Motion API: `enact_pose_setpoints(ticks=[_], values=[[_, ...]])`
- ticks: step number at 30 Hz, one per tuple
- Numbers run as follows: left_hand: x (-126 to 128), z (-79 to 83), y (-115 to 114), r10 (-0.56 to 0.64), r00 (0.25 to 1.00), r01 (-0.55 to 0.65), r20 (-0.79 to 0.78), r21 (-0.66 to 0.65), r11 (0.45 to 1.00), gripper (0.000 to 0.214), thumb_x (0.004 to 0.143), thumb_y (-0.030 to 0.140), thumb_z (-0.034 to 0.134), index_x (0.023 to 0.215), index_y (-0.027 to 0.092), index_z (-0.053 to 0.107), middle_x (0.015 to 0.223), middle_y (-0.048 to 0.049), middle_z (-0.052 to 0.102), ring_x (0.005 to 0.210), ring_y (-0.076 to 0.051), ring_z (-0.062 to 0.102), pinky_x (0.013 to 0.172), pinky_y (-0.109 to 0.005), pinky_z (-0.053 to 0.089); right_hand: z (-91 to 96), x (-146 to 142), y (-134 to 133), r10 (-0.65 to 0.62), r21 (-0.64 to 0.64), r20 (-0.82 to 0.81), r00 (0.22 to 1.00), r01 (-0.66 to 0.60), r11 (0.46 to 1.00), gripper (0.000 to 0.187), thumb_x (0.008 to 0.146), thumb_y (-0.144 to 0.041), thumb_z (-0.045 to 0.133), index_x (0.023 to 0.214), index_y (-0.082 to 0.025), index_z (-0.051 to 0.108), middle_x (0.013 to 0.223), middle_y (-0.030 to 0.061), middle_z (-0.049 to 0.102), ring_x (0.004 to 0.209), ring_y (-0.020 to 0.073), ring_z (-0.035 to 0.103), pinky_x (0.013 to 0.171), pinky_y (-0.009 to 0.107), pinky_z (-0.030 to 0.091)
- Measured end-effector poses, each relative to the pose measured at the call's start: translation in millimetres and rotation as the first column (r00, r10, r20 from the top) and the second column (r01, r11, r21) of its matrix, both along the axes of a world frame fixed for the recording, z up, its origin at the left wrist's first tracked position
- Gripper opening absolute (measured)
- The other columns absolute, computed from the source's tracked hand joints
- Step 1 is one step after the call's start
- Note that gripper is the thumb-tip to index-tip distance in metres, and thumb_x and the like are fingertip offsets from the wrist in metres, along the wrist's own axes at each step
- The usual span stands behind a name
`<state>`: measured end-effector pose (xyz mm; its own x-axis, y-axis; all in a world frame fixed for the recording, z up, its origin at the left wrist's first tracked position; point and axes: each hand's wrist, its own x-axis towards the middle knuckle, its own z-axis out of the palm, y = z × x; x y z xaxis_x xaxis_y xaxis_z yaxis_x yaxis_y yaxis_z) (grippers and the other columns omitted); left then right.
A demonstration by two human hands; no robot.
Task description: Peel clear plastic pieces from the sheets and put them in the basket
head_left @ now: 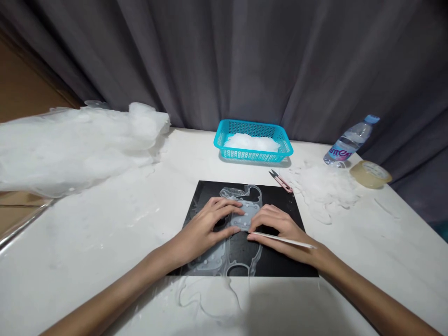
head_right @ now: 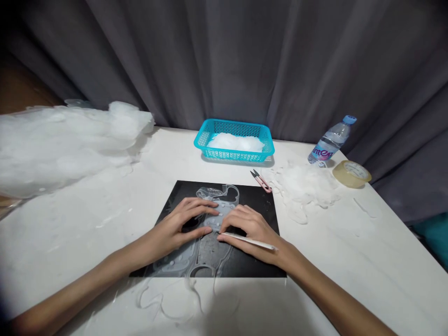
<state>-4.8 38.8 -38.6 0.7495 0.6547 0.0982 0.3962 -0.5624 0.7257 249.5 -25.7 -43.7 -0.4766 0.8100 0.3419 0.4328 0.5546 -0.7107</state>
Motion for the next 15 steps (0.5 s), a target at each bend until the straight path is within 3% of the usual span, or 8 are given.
enact_pose_setpoints(ticks=[5,10,15], values=[[3.6,-6.0,2.1,0.051,0.996,-0.049,0.069,-0.031,0.998,0.029,0.096,0.039,0.072,0.124,0.032,0.070,0.141,-0.0051,0.064,0.135,-0.029,0.050,0.115,-0.050,0.040,1.7,-5.4,-2.2,-0.048,0.144,0.119,0.992,0.031,0.989,0.008,0.104,-0.029,0.061,0.101,-0.022,0.063,0.098,0.0033,0.073,0.094,0.0186,0.065,0.089,0.035,0.046],[5.4,-6.6,3.5,0.081,0.993,-0.076,0.084,-0.061,0.995,0.029,0.092,0.036,0.076,0.120,0.031,0.071,0.139,-0.0052,0.066,0.133,-0.030,0.051,0.115,-0.053,0.040,-1.8,-13.4,-3.4,-0.084,0.354,0.242,0.967,-0.007,0.935,0.012,0.107,-0.022,0.052,0.099,-0.020,0.060,0.092,0.0059,0.072,0.085,0.0186,0.064,0.080,0.034,0.045],[4.6,-7.6,4.5,0.065,0.995,-0.061,0.077,-0.048,0.997,0.029,0.093,0.035,0.076,0.121,0.031,0.071,0.140,-0.0055,0.065,0.133,-0.029,0.051,0.115,-0.052,0.041,-0.6,-14.9,-2.5,-0.097,0.378,0.246,0.964,-0.003,0.926,0.010,0.106,-0.021,0.053,0.098,-0.020,0.058,0.091,0.0051,0.071,0.085,0.0184,0.062,0.080,0.034,0.045]])
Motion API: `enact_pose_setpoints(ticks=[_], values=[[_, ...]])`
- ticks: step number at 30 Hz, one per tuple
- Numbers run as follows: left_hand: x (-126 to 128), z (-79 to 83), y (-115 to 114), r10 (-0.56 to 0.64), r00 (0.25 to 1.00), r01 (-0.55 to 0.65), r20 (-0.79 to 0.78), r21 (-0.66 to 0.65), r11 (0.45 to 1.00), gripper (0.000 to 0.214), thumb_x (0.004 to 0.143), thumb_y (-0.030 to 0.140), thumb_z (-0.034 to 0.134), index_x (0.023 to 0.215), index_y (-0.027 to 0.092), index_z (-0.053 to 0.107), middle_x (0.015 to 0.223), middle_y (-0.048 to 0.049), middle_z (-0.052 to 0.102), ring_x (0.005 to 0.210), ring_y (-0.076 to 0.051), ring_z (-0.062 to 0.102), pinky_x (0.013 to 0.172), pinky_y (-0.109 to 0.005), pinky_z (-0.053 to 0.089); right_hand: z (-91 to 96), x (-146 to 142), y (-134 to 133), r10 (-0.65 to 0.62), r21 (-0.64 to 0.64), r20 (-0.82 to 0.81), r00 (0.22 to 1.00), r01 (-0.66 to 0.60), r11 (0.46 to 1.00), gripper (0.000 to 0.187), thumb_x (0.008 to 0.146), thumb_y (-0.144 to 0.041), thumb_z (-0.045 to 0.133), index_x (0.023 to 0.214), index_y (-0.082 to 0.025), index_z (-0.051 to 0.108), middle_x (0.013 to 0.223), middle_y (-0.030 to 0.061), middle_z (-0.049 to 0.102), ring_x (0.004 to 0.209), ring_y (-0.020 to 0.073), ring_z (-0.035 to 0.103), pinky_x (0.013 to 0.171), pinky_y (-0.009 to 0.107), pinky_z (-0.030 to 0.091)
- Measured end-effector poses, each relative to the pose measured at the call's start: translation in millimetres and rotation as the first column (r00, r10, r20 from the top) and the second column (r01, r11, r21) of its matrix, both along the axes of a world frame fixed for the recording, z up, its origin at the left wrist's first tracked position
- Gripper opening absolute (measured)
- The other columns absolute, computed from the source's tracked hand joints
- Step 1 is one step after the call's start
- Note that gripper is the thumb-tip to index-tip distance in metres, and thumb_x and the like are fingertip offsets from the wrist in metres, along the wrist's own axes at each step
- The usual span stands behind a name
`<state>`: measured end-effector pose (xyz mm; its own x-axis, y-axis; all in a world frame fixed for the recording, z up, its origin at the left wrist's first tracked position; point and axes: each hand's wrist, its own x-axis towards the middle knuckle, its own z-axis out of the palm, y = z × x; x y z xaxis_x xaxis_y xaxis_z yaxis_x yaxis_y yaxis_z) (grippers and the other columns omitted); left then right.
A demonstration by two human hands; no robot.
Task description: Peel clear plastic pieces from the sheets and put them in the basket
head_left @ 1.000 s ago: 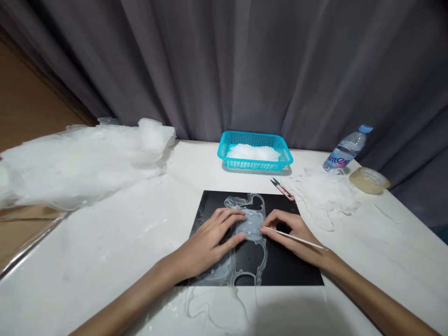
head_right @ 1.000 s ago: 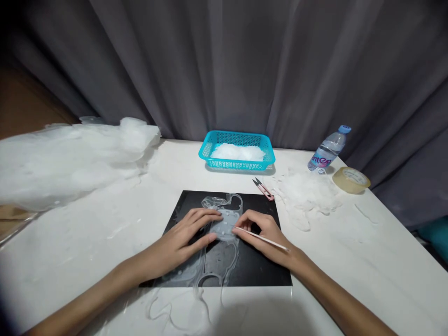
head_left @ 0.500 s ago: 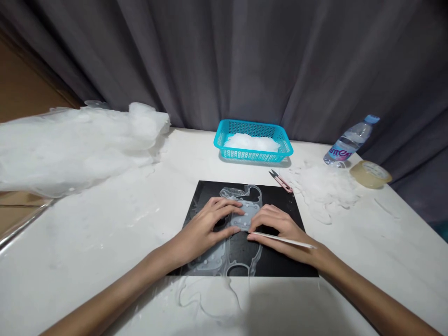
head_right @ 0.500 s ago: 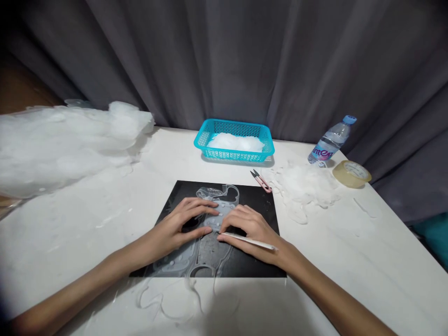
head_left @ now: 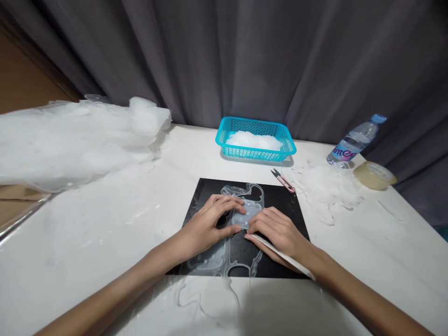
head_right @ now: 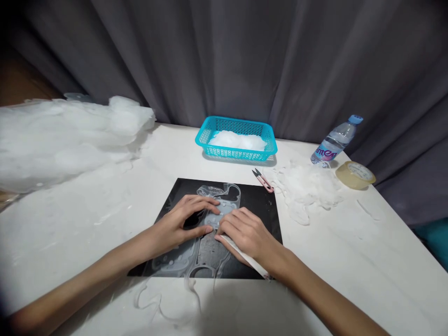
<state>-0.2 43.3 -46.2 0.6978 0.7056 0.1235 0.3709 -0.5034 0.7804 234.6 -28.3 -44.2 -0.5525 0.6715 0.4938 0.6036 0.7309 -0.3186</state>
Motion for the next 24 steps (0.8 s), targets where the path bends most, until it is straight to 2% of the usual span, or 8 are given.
enact_pose_setpoints(ticks=[5,13,21,24], values=[[0.5,-0.3,-1.1,-0.003,1.000,0.004,-0.011,0.023,1.000,0.029,0.094,0.036,0.075,0.122,0.031,0.070,0.140,-0.0057,0.065,0.135,-0.029,0.050,0.116,-0.050,0.040,4.6,7.5,-6.5,-0.021,-0.039,0.104,0.994,0.025,0.999,0.018,0.107,-0.020,0.048,0.091,-0.021,0.056,0.087,0.0043,0.068,0.078,0.0172,0.062,0.071,0.031,0.044],[0.9,-0.1,-3.5,-0.013,1.000,0.014,-0.019,0.017,1.000,0.029,0.096,0.038,0.072,0.125,0.031,0.068,0.142,-0.0040,0.064,0.135,-0.028,0.048,0.114,-0.048,0.040,-9.1,3.5,-2.8,-0.027,0.118,0.119,0.993,0.013,0.993,0.017,0.106,-0.020,0.053,0.090,-0.021,0.058,0.083,0.0031,0.069,0.075,0.0167,0.060,0.070,0.033,0.041],[-0.8,-3.3,-1.3,-0.025,0.999,0.026,-0.046,0.011,1.000,0.032,0.096,0.040,0.071,0.127,0.031,0.067,0.144,-0.0042,0.062,0.135,-0.028,0.047,0.114,-0.046,0.040,-2.9,6.1,-8.4,-0.051,0.044,0.163,0.985,0.044,0.998,0.015,0.104,-0.014,0.051,0.091,-0.021,0.054,0.087,0.0038,0.066,0.074,0.0171,0.056,0.071,0.032,0.039],[-2.1,-4.1,-2.2,-0.040,0.998,0.041,-0.044,0.015,0.999,0.032,0.098,0.041,0.069,0.129,0.032,0.065,0.146,-0.0039,0.060,0.136,-0.027,0.047,0.115,-0.045,0.039,-3.9,9.4,-11.6,-0.076,0.081,0.156,0.985,0.064,0.995,0.017,0.104,-0.015,0.053,0.087,-0.021,0.053,0.085,0.0037,0.066,0.071,0.0163,0.056,0.068,0.031,0.039]])
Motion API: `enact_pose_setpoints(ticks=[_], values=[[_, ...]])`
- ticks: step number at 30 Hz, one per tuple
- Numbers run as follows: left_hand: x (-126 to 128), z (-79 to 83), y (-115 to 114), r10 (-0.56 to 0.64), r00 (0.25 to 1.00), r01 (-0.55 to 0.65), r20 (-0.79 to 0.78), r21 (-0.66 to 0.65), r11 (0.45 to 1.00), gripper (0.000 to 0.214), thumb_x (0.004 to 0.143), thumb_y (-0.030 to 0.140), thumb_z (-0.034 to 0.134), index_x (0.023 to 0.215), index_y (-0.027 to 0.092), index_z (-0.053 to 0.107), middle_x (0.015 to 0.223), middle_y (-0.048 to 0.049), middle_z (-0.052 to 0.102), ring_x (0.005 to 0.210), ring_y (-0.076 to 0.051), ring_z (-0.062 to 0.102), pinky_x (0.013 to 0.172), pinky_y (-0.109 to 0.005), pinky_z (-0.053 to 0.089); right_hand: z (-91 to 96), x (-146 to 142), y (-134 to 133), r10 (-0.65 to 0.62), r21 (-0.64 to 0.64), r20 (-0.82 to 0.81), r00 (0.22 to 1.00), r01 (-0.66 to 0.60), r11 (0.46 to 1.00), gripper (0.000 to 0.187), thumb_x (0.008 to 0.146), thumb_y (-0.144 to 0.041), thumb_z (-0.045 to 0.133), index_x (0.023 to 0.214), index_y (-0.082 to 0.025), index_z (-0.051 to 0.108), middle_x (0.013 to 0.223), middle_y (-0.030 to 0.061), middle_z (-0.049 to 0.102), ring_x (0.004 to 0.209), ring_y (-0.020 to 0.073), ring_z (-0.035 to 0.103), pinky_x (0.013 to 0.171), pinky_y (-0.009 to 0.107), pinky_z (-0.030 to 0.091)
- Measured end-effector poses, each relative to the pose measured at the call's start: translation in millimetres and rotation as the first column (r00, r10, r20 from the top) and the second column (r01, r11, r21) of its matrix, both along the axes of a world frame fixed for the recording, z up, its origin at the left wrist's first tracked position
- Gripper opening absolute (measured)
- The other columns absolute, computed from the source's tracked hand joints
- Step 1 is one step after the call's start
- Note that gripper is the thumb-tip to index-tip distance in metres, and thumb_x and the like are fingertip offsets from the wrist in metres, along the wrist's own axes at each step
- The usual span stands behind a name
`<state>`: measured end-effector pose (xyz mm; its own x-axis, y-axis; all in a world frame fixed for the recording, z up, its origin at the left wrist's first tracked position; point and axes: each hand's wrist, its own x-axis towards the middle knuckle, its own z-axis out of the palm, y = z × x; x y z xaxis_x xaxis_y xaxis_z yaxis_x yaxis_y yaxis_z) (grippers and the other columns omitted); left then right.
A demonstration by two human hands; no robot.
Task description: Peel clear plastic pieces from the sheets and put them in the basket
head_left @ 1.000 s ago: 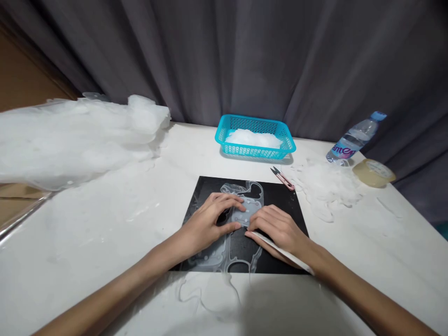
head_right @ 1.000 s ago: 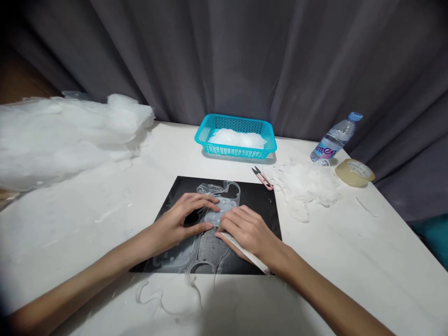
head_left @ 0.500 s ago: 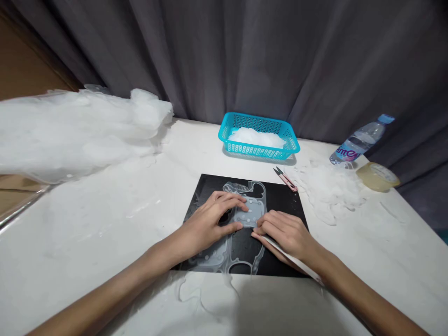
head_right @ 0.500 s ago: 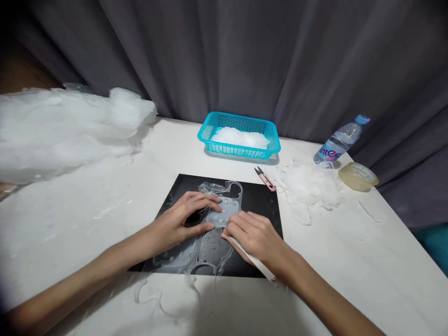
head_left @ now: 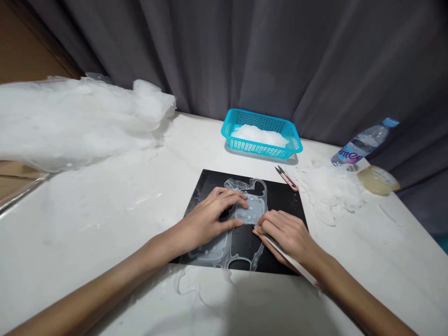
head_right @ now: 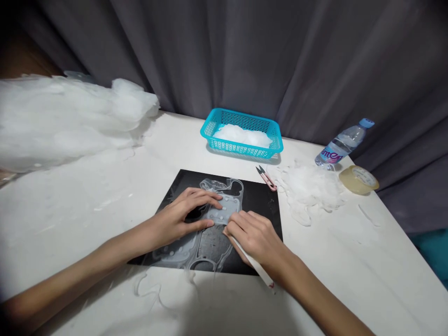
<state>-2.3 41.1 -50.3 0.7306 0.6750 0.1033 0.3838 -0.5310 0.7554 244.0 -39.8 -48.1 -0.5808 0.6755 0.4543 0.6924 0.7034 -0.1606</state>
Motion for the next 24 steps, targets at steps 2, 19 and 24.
enact_pose_setpoints(ticks=[2,19,24], values=[[-0.5,0.2,-0.9,-0.007,1.000,0.006,0.005,0.007,1.000,0.032,0.099,0.041,0.068,0.129,0.032,0.065,0.147,-0.0043,0.060,0.137,-0.027,0.047,0.115,-0.044,0.039,-1.7,-1.9,0.9,-0.012,0.047,0.003,1.000,0.012,0.999,0.020,0.104,-0.017,0.055,0.084,-0.022,0.053,0.079,0.0027,0.065,0.067,0.0158,0.055,0.066,0.031,0.038],[-3.0,6.2,-1.7,-0.044,0.999,0.044,-0.012,0.027,0.999,0.032,0.101,0.038,0.065,0.133,0.033,0.061,0.148,-0.0039,0.057,0.139,-0.025,0.045,0.115,-0.043,0.040,-2.1,1.9,1.4,0.022,0.048,-0.060,0.998,-0.020,0.999,0.016,0.102,-0.013,0.058,0.089,-0.020,0.054,0.086,0.0039,0.067,0.074,0.0157,0.056,0.070,0.028,0.044],[-1.6,5.1,-0.5,-0.047,0.999,0.047,0.007,0.001,0.999,0.033,0.100,0.037,0.067,0.132,0.031,0.060,0.146,-0.0050,0.057,0.140,-0.025,0.044,0.117,-0.044,0.039,-4.8,-5.9,9.3,0.034,0.144,0.015,0.999,-0.036,0.989,0.012,0.103,-0.015,0.059,0.091,-0.018,0.059,0.087,0.0040,0.069,0.074,0.0168,0.058,0.070,0.031,0.044]])
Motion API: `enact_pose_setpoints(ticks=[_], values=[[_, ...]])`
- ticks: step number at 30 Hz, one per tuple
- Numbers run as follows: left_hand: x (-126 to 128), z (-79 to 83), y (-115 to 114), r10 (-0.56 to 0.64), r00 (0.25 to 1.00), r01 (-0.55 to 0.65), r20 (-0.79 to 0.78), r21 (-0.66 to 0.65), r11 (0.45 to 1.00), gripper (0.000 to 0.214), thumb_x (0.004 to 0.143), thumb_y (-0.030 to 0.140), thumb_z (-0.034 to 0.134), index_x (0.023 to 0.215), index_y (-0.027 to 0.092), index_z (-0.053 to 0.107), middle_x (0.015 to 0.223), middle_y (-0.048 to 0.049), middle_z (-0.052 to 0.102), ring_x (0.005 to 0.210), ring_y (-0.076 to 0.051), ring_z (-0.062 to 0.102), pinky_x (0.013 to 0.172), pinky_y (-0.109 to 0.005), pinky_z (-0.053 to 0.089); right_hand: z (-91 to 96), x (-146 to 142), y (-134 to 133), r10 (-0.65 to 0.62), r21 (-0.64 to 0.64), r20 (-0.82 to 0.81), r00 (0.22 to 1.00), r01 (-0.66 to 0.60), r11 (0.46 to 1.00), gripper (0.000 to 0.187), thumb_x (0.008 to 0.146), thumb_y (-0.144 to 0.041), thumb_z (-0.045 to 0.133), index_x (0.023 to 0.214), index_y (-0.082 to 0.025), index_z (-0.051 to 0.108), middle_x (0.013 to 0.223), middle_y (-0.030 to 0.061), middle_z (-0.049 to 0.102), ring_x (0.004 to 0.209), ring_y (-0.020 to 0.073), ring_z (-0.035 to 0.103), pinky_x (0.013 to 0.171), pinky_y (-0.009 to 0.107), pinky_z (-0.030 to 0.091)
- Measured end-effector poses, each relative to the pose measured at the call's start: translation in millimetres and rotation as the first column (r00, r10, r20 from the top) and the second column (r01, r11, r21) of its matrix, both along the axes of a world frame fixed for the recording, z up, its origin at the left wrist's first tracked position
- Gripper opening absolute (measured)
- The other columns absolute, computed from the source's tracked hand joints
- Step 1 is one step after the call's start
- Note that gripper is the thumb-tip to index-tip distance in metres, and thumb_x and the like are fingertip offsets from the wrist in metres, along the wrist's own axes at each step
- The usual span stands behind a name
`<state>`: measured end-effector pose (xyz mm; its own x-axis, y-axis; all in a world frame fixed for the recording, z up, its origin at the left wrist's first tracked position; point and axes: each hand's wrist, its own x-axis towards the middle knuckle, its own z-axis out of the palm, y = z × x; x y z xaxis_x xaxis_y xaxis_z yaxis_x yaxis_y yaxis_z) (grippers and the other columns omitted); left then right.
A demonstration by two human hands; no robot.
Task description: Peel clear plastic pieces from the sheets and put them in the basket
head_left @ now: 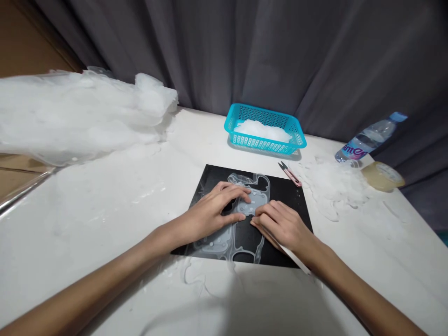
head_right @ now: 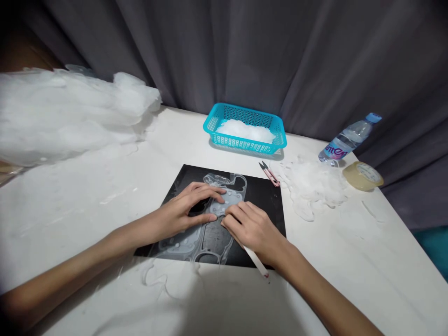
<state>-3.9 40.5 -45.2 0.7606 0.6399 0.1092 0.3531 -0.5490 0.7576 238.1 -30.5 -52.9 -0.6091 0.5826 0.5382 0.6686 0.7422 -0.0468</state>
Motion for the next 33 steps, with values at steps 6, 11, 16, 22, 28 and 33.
enact_pose_setpoints(ticks=[6,11,16,22,28,33], values=[[0.1,9.5,0.4,-0.016,1.000,0.016,0.003,0.032,0.999,0.035,0.101,0.037,0.067,0.133,0.029,0.057,0.147,-0.0057,0.054,0.140,-0.025,0.044,0.117,-0.043,0.039,3.4,0.0,-0.3,-0.025,-0.141,-0.119,0.993,0.008,0.990,0.011,0.102,-0.022,0.063,0.110,-0.015,0.062,0.098,0.0082,0.071,0.086,0.0205,0.065,0.081,0.034,0.053],[1.9,25.1,-8.7,0.161,0.982,-0.128,-0.100,0.277,0.952,0.026,0.099,0.042,0.067,0.115,0.022,0.062,0.121,-0.0073,0.059,0.115,-0.027,0.054,0.097,-0.041,0.047,6.1,-0.2,-2.0,-0.073,-0.158,-0.068,0.995,0.061,0.985,0.019,0.103,-0.027,0.061,0.116,-0.013,0.065,0.101,0.0107,0.070,0.089,0.0225,0.065,0.083,0.036,0.056],[4.7,24.4,-24.5,0.320,0.909,-0.162,-0.267,0.482,0.861,0.027,0.102,0.045,0.061,0.094,0.019,0.057,0.091,-0.0043,0.062,0.084,-0.026,0.060,0.075,-0.038,0.045,9.9,-6.2,-4.0,-0.089,-0.139,-0.056,0.994,0.080,0.987,0.015,0.103,-0.025,0.060,0.111,-0.014,0.067,0.097,0.0087,0.070,0.088,0.0219,0.065,0.081,0.037,0.055],[8.0,25.6,-29.9,0.385,0.849,-0.281,-0.361,0.308,0.909,0.034,0.099,0.051,0.064,0.099,0.019,0.055,0.087,-0.0032,0.066,0.074,-0.023,0.064,0.066,-0.033,0.041,4.8,-12.4,-7.7,-0.160,-0.055,0.009,0.987,0.160,0.986,0.016,0.104,-0.023,0.060,0.114,-0.013,0.067,0.097,0.0093,0.071,0.088,0.0224,0.064,0.082,0.036,0.054],[3.9,32.0,-18.8,0.298,0.874,-0.317,-0.384,0.016,0.948,0.035,0.100,0.053,0.061,0.086,0.020,0.062,0.077,0.0002,0.064,0.069,-0.020,0.059,0.064,-0.031,0.037,-0.1,-13.7,-6.5,-0.144,0.105,0.047,0.988,0.138,0.985,0.014,0.101,-0.020,0.064,0.110,-0.010,0.067,0.089,0.0084,0.071,0.078,0.0208,0.064,0.074,0.034,0.053],[6.9,25.9,-16.0,0.243,0.964,-0.260,-0.108,-0.186,0.947,0.036,0.099,0.056,0.057,0.098,0.023,0.073,0.093,-0.0017,0.068,0.085,-0.020,0.062,0.073,-0.030,0.043,5.0,-13.5,-7.4,-0.124,0.079,-0.043,0.991,0.127,0.989,0.007,0.102,-0.016,0.062,0.107,-0.012,0.064,0.087,0.0084,0.071,0.076,0.0200,0.065,0.072,0.033,0.054]])
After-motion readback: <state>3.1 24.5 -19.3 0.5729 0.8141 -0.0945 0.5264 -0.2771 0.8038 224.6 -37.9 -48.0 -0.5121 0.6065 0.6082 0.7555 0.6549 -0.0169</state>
